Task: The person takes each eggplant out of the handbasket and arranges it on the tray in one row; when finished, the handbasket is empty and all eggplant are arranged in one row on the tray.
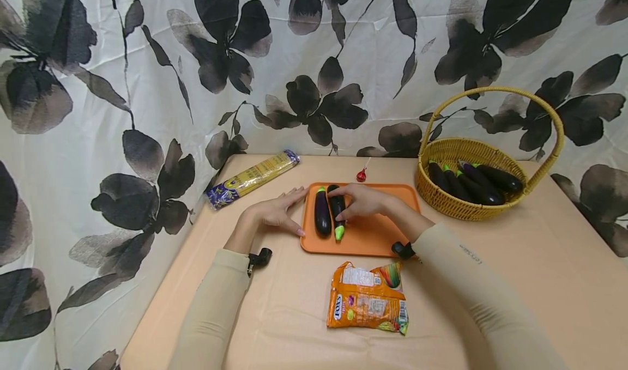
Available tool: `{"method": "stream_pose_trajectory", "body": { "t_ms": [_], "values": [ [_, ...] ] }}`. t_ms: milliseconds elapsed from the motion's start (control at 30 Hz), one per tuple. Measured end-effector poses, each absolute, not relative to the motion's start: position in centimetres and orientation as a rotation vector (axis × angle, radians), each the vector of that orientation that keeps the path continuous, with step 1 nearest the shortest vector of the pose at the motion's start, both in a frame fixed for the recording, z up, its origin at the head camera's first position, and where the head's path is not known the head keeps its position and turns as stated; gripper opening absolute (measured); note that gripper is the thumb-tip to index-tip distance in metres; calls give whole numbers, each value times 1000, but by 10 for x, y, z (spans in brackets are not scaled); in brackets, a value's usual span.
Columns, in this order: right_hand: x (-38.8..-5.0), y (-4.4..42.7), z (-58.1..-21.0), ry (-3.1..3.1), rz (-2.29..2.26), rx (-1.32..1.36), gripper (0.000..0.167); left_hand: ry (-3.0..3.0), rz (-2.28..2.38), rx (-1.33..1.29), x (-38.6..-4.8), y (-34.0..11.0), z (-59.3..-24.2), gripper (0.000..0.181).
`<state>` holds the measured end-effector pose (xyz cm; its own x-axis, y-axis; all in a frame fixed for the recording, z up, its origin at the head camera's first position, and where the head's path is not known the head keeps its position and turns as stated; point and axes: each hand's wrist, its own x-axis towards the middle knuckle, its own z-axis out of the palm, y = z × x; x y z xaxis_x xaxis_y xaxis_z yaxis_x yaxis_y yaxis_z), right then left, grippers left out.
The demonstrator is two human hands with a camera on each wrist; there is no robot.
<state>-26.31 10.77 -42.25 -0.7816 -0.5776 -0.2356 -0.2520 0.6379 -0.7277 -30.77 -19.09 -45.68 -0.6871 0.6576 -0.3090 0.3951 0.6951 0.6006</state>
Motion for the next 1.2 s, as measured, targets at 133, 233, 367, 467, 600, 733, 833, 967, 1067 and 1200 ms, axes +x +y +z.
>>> {"method": "stream_pose_trajectory", "body": {
  "t_ms": [133, 233, 367, 467, 600, 733, 833, 967, 1067, 1200],
  "values": [
    [-262, 106, -422, 2405, -978, -664, 70, 2396, 678, 813, -308, -191, -457, 131],
    [-262, 105, -422, 2421, -963, -685, 68, 2396, 677, 818, -308, -192, -458, 131],
    [-260, 103, -421, 2444, -946, -725, 66, 2392, 672, 818, -308, -192, -457, 131],
    [-259, 102, -420, 2458, -945, -734, 67, 2393, 671, 817, -308, -191, -457, 131],
    [-259, 100, -420, 2475, -943, -724, 69, 2396, 671, 818, -309, -192, -457, 131],
    [-260, 98, -419, 2519, -902, -743, 69, 2391, 677, 815, -310, -192, -457, 131],
    [-259, 95, -418, 2556, -868, -746, 70, 2390, 683, 814, -310, -192, -456, 131],
    [-261, 94, -419, 2571, -853, -731, 70, 2387, 686, 817, -310, -193, -455, 131],
    [-261, 93, -419, 2556, -869, -718, 71, 2385, 682, 820, -310, -193, -456, 131],
    [-260, 92, -418, 2539, -887, -705, 72, 2383, 685, 812, -310, -193, -456, 131]
  ]
}}
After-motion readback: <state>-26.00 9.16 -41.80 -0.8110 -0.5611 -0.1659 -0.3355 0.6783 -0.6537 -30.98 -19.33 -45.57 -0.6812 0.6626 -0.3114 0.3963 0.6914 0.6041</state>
